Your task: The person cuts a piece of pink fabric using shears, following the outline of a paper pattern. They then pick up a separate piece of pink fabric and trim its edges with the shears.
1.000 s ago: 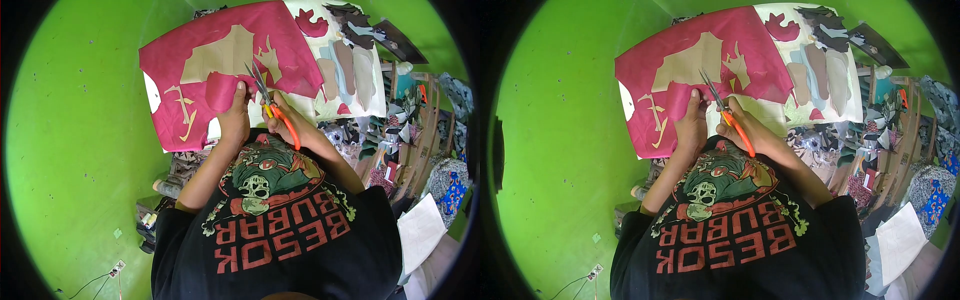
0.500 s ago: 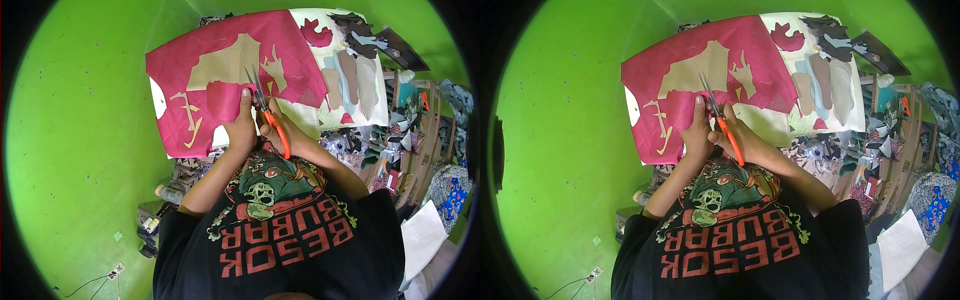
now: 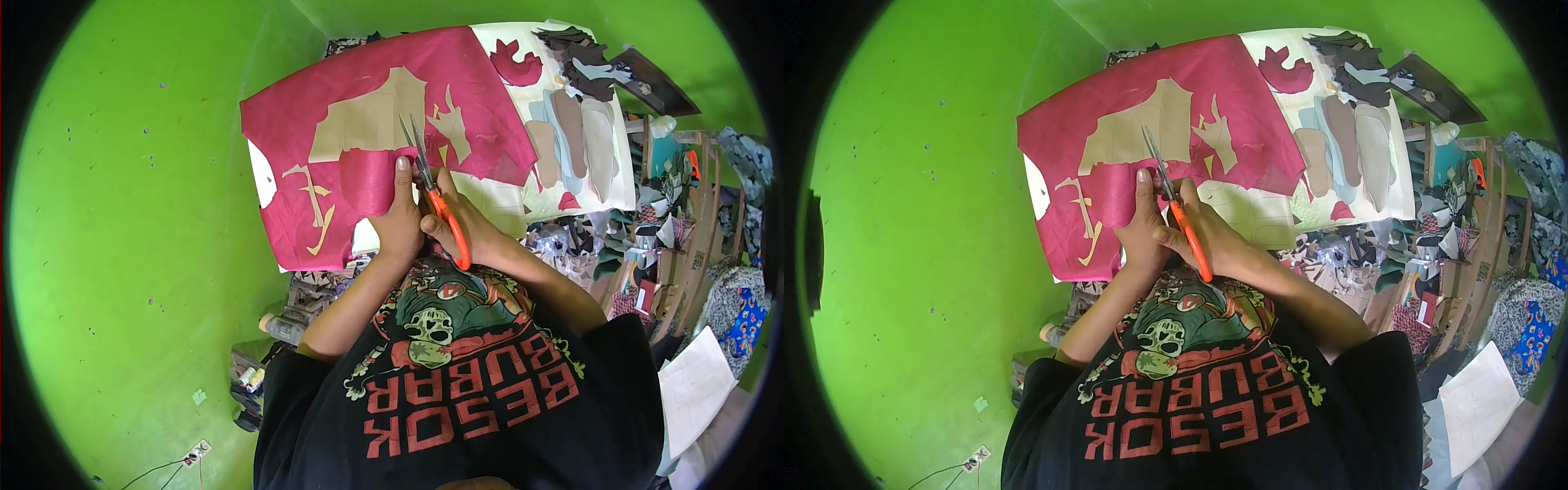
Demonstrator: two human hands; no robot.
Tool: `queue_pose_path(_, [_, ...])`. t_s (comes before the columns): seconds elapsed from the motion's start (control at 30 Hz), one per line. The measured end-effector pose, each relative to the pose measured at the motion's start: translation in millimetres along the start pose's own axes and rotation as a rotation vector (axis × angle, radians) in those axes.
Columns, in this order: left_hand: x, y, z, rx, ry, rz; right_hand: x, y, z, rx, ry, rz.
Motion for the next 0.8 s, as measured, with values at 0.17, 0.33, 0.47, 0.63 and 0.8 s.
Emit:
queue_pose_path(0.17, [0.1,0.0,1.6,0.036,0.014,-0.021,2.8,-8.4,-1.7,-0.175,-0.052,0.118])
queue_pose_path(0.33, [-1.6,-2.0,3.6,0.088,0.009,-0.065,0.3,-4.9,-1.9,-0.079,-0.031,0.049])
queue_pose_path(0.47, [-2.3,-1.9,3.5,0.092,-0.004,-0.072,-1.8,0.5,-0.6,0.005,-0.032,0.015])
queue_pose_path(0.63, [-3.8,-4.7,2.9,-0.019,-0.003,-0.078,-2.1,0.1,-0.1,0.044,-0.088,0.014])
queue_pose_path(0.8, [-5.8,-5.8,6.1,0.0,0.008,0.012,-4.6,6.9,2.2,0.083,-0.071,-0.063])
Point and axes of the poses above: each hand's wrist, its own x-axis towards the middle knuckle, its own z-axis out of the back of the hand, y = z × x, the point moved 5 cm from there along x, towards the middle knuckle, and after that the axes turned 5 degrees about y, right-handed, at the moved point
